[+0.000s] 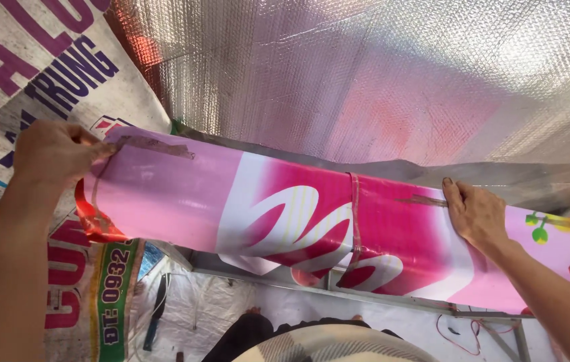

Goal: Assembling a printed banner onto a metal frame for a store display

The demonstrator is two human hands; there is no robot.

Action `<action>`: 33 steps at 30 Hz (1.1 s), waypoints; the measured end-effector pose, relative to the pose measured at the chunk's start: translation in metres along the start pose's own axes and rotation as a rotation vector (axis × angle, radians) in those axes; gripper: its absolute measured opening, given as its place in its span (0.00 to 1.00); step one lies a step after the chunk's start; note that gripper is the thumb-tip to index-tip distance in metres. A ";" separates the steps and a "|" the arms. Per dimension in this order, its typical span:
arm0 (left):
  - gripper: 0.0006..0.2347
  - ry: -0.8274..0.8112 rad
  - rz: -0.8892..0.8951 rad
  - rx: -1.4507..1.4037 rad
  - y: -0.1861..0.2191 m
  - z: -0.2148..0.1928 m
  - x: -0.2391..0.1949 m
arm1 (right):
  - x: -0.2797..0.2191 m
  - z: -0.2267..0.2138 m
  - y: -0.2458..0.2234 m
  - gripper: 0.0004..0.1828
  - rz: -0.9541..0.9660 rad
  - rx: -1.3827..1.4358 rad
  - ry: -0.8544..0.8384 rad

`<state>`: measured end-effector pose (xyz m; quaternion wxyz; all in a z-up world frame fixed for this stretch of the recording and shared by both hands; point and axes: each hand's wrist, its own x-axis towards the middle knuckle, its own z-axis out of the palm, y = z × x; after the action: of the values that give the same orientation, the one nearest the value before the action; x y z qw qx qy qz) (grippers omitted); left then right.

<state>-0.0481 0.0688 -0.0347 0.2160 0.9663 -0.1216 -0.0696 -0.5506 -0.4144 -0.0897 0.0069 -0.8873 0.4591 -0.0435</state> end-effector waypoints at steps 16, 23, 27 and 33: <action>0.26 -0.213 -0.336 -0.630 0.053 0.000 0.015 | 0.031 -0.016 0.000 0.47 0.087 0.089 -0.237; 0.28 -0.167 -0.452 -0.699 0.029 0.029 0.044 | 0.017 -0.015 0.011 0.35 -0.092 0.158 0.076; 0.26 -0.154 -0.456 -0.707 0.029 0.030 0.040 | -0.027 -0.010 0.018 0.29 -0.008 0.085 0.040; 0.19 -0.177 -0.346 -0.659 0.037 0.018 0.024 | -0.033 -0.001 0.026 0.33 0.091 0.126 0.006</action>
<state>-0.0358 0.0230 -0.0372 0.4889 0.8414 0.0542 -0.2239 -0.5905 -0.4024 -0.0920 0.0632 -0.8633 0.4952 -0.0743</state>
